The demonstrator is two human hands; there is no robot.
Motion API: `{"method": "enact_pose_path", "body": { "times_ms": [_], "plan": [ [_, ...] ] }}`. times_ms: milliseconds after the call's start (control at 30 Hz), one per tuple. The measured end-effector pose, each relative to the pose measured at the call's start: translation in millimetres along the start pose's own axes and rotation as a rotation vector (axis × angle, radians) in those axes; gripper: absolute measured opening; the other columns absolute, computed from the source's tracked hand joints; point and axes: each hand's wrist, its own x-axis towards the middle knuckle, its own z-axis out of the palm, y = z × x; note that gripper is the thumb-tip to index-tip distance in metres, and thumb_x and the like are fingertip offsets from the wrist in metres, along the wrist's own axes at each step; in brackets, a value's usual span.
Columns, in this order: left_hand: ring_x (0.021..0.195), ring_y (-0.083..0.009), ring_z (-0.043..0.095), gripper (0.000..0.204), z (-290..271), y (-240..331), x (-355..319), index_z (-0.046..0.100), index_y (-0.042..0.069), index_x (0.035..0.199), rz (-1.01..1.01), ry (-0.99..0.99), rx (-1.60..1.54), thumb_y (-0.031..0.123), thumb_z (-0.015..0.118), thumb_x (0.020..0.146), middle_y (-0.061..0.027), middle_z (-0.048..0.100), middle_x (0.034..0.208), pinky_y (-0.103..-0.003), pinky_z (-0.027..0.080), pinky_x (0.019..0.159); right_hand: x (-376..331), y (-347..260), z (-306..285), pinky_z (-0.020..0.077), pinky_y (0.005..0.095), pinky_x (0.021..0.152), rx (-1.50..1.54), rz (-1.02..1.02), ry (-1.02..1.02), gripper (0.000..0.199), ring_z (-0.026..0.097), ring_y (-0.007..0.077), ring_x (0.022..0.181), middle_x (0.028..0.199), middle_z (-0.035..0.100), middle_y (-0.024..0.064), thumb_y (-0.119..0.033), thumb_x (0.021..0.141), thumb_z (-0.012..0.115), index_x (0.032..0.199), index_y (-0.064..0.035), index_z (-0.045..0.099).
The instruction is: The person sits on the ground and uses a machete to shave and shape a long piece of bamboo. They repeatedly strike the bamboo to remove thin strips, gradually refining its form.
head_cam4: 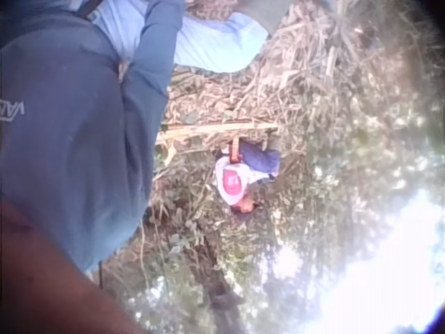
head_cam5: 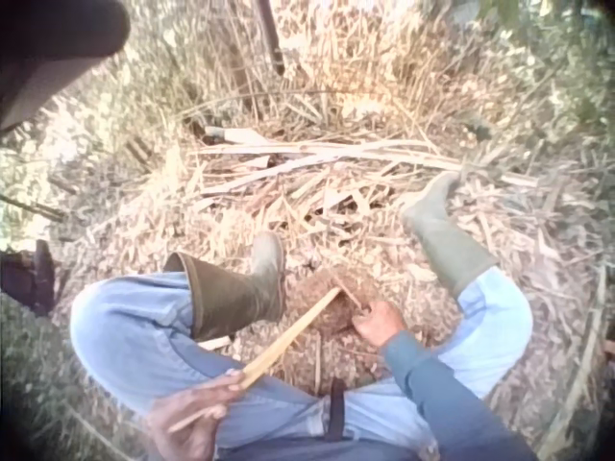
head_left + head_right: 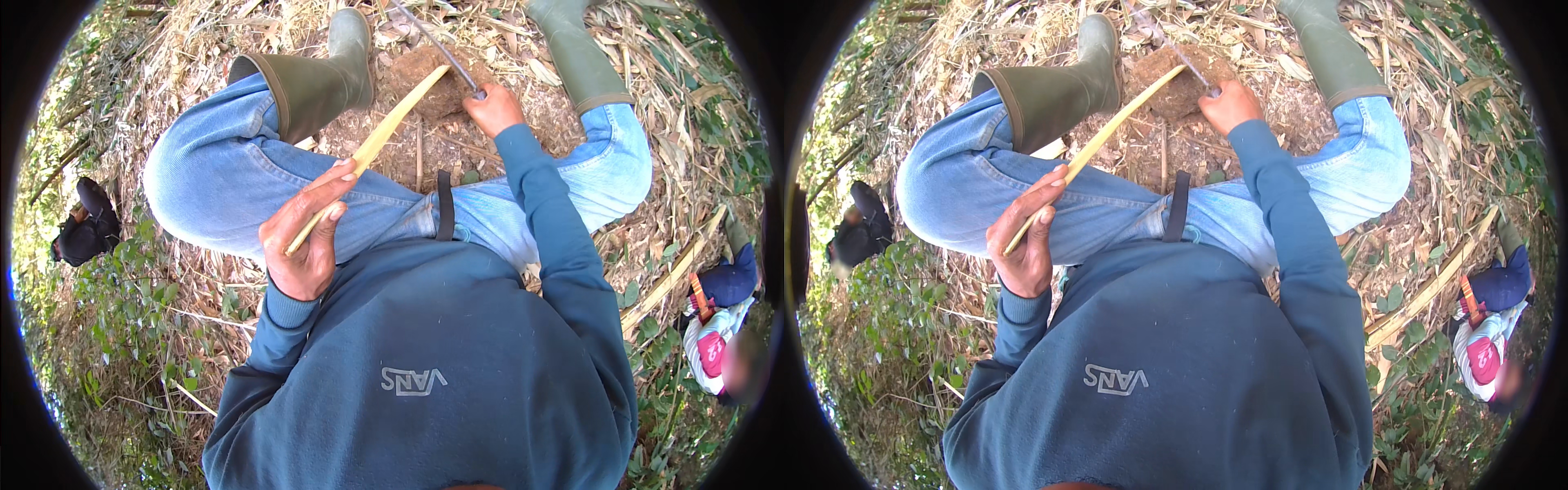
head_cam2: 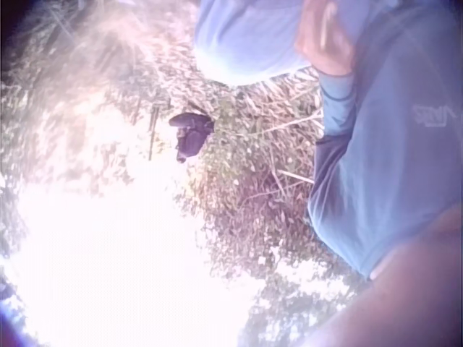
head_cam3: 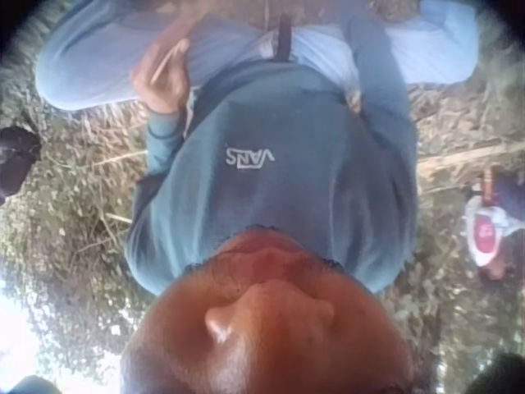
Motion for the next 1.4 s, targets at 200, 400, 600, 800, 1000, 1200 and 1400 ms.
{"method": "enact_pose_path", "body": {
  "times_ms": [200, 400, 600, 800, 1000, 1200, 1400],
  "plan": [
    [0.112, -0.0326, 0.064, 0.021, 4.7, -3.7, -3.9, 0.066, -0.008, 0.109, -0.032, 0.071, -0.009, 0.007, 0.056, 0.098, -0.0265, 0.067, 0.115, -0.038, 0.056, 0.093, -86.4, -69.0, -23.6, 0.0535, 0.0454, 0.067, 0.183, -0.331, -0.124, 0.027, 0.067, 0.0392, 0.07, 0.073, 0.068, 0.021, -0.027, 0.078, 0.066, 0.089, -0.0023, 0.069],
    [0.112, -0.0318, 0.064, 0.022, 5.8, -6.8, -4.4, 0.065, -0.008, 0.111, -0.024, 0.076, -0.024, 0.008, 0.056, 0.098, -0.0266, 0.066, 0.115, -0.038, 0.056, 0.092, -91.0, -65.5, -16.2, 0.049, 0.0439, 0.059, 0.208, -0.336, -0.006, 0.024, 0.065, 0.0372, 0.064, 0.065, 0.061, 0.0205, -0.025, 0.078, 0.067, 0.089, -0.0032, 0.067],
    [0.111, -0.0325, 0.064, 0.025, 7.8, -5.4, -5.3, 0.064, -0.008, 0.113, -0.046, 0.098, -0.044, 0.011, 0.055, 0.1, -0.0274, 0.065, 0.116, -0.039, 0.058, 0.091, -70.5, -57.6, -15.8, 0.0545, 0.0471, 0.075, 0.148, -0.168, -0.114, 0.032, 0.068, 0.0401, 0.074, 0.074, 0.068, 0.0223, -0.031, 0.079, 0.064, 0.092, -0.0016, 0.069],
    [0.112, -0.0335, 0.063, 0.028, 12.3, -3.3, -5.3, 0.062, -0.009, 0.115, -0.064, 0.127, -0.09, 0.013, 0.054, 0.101, -0.0275, 0.063, 0.119, -0.039, 0.059, 0.09, -39.2, -33.1, -1.0, 0.054, 0.0475, 0.076, 0.172, -0.12, -0.003, 0.033, 0.068, 0.04, 0.075, 0.075, 0.068, 0.0223, -0.032, 0.08, 0.063, 0.094, -0.0019, 0.069],
    [0.113, -0.0333, 0.064, 0.022, 15.5, -5.6, -7.9, 0.064, -0.008, 0.112, -0.076, 0.185, -0.108, 0.006, 0.054, 0.099, -0.0272, 0.066, 0.115, -0.037, 0.059, 0.089, -56.0, -43.4, -2.8, 0.0545, 0.0464, 0.079, 0.106, -0.159, -0.05, 0.037, 0.069, 0.0385, 0.08, 0.079, 0.069, 0.023, -0.034, 0.081, 0.062, 0.094, 0.0005, 0.07],
    [0.113, -0.0316, 0.064, 0.022, 14.9, -6.0, -7.9, 0.064, -0.007, 0.114, -0.066, 0.167, -0.111, 0.007, 0.053, 0.1, -0.0268, 0.066, 0.116, -0.037, 0.059, 0.089, -42.5, -34.7, -2.3, 0.0547, 0.0453, 0.081, 0.126, -0.142, -0.064, 0.037, 0.069, 0.0385, 0.081, 0.084, 0.07, 0.0232, -0.032, 0.082, 0.06, 0.095, 0.0003, 0.069],
    [0.111, -0.0308, 0.065, 0.023, 17.5, -1.1, -2.6, 0.064, -0.007, 0.114, -0.054, 0.156, -0.095, 0.007, 0.053, 0.1, -0.0256, 0.066, 0.116, -0.036, 0.06, 0.088, -24.3, -22.7, 7.7, 0.0555, 0.0434, 0.08, 0.127, -0.044, -0.033, 0.038, 0.069, 0.0353, 0.076, 0.081, 0.07, 0.0201, -0.034, 0.083, 0.06, 0.101, -0.0012, 0.07]
  ]
}}
